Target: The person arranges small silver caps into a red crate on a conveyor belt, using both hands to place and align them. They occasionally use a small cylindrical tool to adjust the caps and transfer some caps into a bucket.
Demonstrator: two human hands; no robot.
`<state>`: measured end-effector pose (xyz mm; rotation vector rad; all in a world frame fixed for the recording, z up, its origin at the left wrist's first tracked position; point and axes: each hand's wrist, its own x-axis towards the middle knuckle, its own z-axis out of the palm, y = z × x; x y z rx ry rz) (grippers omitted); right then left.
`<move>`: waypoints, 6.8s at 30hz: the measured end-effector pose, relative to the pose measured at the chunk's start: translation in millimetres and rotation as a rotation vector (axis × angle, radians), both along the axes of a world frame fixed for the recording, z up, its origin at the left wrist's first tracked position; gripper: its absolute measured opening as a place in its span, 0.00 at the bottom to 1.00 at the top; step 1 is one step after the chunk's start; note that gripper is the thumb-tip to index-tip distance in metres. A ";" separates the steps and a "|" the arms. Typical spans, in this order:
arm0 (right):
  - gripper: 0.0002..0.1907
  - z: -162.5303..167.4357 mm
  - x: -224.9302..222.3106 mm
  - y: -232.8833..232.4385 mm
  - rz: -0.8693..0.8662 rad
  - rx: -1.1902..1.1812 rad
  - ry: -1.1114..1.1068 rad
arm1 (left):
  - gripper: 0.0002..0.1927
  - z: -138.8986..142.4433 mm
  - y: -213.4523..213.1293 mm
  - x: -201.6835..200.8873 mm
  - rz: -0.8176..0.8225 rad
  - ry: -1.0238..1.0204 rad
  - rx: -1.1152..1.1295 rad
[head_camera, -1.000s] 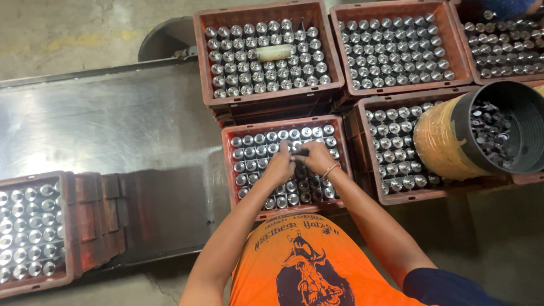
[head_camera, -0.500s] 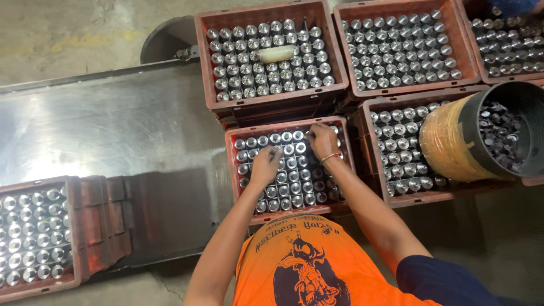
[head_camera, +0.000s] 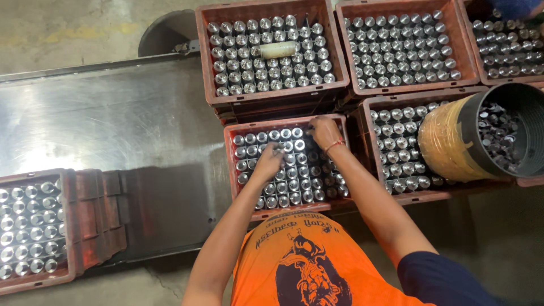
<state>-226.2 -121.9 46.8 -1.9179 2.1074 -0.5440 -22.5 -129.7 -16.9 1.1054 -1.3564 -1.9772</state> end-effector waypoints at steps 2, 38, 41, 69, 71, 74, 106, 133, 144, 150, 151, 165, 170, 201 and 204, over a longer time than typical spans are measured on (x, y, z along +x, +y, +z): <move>0.14 6.9 4.6 2.0 -0.057 0.132 0.095 | 0.12 1.4 1.6 -5.0 -0.043 -0.095 -0.008; 0.23 14.9 35.6 54.9 0.173 -0.147 -0.239 | 0.41 1.9 -2.1 -5.5 -0.060 -0.036 0.095; 0.21 0.3 45.5 73.1 0.307 -0.058 -0.104 | 0.43 -8.3 -0.5 -7.2 -0.191 -0.061 0.017; 0.17 1.0 -4.2 52.6 -0.198 0.005 0.080 | 0.13 0.2 14.8 -10.9 -0.190 0.008 0.140; 0.14 8.6 7.4 70.2 -0.080 -0.019 -0.182 | 0.19 1.9 16.5 -16.6 -0.251 -0.024 0.009; 0.17 14.1 21.2 96.5 0.150 0.055 -0.349 | 0.36 2.7 18.5 -19.0 -0.444 -0.057 -0.045; 0.17 -11.4 17.9 124.0 -0.120 -0.126 -0.138 | 0.16 -7.8 37.7 -19.4 -0.215 0.123 0.401; 0.11 -49.1 -13.5 141.0 -0.106 -0.108 -0.083 | 0.14 -23.8 61.3 0.3 -0.382 -0.361 -0.209; 0.10 -51.0 -6.9 130.4 -0.066 0.099 0.138 | 0.28 -13.0 67.9 -12.2 -0.266 -0.125 0.046; 0.21 -10.3 12.6 161.8 0.006 -0.165 -0.240 | 0.36 -16.8 73.4 -37.6 -0.247 0.083 0.111; 0.22 -7.2 22.5 170.2 0.016 -0.136 -0.263 | 0.37 -20.0 77.5 -37.3 -0.315 -0.010 -0.056; 0.12 -62.6 3.9 191.5 -0.246 -0.154 -0.126 | 0.30 -20.7 81.3 -21.2 -0.361 -0.172 -0.176; 0.06 -71.3 1.4 186.1 -0.216 0.041 -0.057 | 0.28 -23.4 71.7 10.0 -0.312 -0.156 -0.094; 0.14 32.2 -2.6 234.3 0.064 -0.537 -0.036 | 0.15 188.7 145.0 -125.9 -0.229 -0.045 -0.816; 0.13 73.8 -58.9 294.6 0.105 -0.586 -0.118 | 0.13 245.4 176.5 -201.4 -0.269 0.114 -1.023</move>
